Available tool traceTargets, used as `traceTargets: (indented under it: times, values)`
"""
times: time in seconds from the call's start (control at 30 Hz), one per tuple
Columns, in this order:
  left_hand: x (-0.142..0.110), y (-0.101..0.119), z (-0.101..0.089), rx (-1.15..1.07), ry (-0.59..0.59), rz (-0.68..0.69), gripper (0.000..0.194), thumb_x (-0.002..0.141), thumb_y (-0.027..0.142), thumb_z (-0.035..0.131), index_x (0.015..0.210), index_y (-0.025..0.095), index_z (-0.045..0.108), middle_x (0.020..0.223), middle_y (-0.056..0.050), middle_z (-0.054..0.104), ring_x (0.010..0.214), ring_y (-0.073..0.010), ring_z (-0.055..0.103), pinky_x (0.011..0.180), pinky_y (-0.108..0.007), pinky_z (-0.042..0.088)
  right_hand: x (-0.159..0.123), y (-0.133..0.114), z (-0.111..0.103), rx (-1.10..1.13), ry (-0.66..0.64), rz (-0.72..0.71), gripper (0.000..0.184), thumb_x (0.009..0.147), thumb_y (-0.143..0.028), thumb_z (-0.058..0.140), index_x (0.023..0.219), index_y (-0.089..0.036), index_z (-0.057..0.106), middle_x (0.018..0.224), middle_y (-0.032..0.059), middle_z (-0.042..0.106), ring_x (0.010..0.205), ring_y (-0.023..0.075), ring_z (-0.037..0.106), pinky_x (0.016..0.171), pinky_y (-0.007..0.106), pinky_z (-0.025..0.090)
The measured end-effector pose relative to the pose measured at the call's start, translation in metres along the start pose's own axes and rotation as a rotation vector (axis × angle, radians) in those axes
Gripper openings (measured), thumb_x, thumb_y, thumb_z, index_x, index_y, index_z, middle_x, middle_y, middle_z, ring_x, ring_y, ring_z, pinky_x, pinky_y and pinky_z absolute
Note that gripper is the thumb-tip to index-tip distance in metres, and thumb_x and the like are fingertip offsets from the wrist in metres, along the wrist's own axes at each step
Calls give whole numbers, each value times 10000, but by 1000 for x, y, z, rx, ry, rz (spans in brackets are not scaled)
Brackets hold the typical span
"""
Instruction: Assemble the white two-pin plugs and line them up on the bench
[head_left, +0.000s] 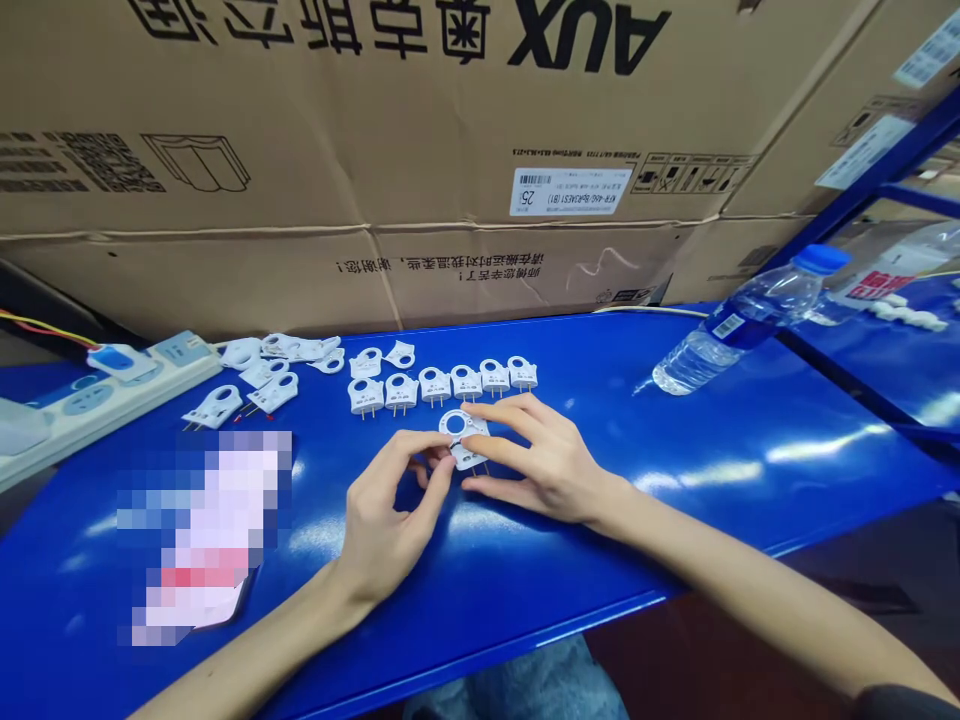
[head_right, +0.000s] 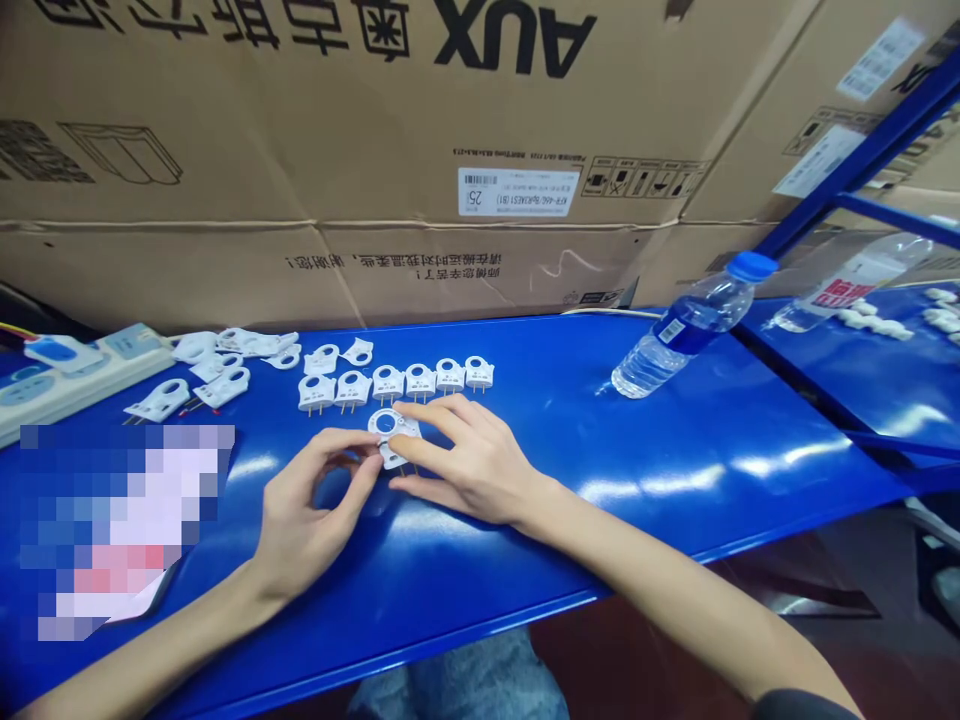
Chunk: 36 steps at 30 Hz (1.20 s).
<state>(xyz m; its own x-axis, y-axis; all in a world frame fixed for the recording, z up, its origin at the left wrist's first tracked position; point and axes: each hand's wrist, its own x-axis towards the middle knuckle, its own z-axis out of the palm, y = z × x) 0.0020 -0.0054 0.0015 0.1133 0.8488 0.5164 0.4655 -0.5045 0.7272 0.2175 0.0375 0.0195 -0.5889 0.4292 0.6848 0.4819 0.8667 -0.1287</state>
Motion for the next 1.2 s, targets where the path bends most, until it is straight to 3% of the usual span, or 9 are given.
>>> traceTargets:
  times: [0.17,0.4,0.7,0.83,1.03,1.2]
  values:
    - [-2,-2,2,-36,53,6,278,944,172,657,1201,251,586,1023,-20,674,858,-165,687,667,-293,595,0,-1,0,-7,-12,-1,285,982,-421,698,1131,-184,751,1325,128,710,1074,248,671,882,385,615]
    - [1,-2,0,53,59,43,144,958,151,628,1078,231,622,985,-9,681,878,-144,673,731,-282,592,0,-2,0,10,-39,11,352,988,-416,688,1242,-173,717,1368,153,680,1139,265,652,925,405,606]
    - [1,-2,-1,51,41,66,245,963,140,621,1181,250,619,1013,-17,663,851,-144,655,721,-292,581,-1,0,2,85,-32,53,536,1002,-467,665,1439,-189,528,1371,132,685,1241,255,647,1020,434,591]
    - [0,-2,1,63,22,89,320,958,124,610,1245,264,588,1010,-16,647,834,-149,653,711,-303,579,-1,1,0,57,-47,45,475,1001,-451,668,1368,-159,596,1379,150,674,1206,268,645,988,444,598]
    - [1,-7,4,158,85,-6,365,940,184,628,1278,249,509,1038,-28,619,859,-169,647,732,-333,575,0,1,-3,-24,-62,40,404,996,-453,667,1299,-187,693,1370,140,674,1181,276,631,960,432,599]
    - [5,-13,-1,344,0,-44,282,956,249,587,1233,234,539,1138,-78,626,1044,-259,610,888,-446,542,1,30,-15,-93,-27,166,394,993,-470,666,1305,-230,691,1396,116,670,1169,280,637,989,458,581]
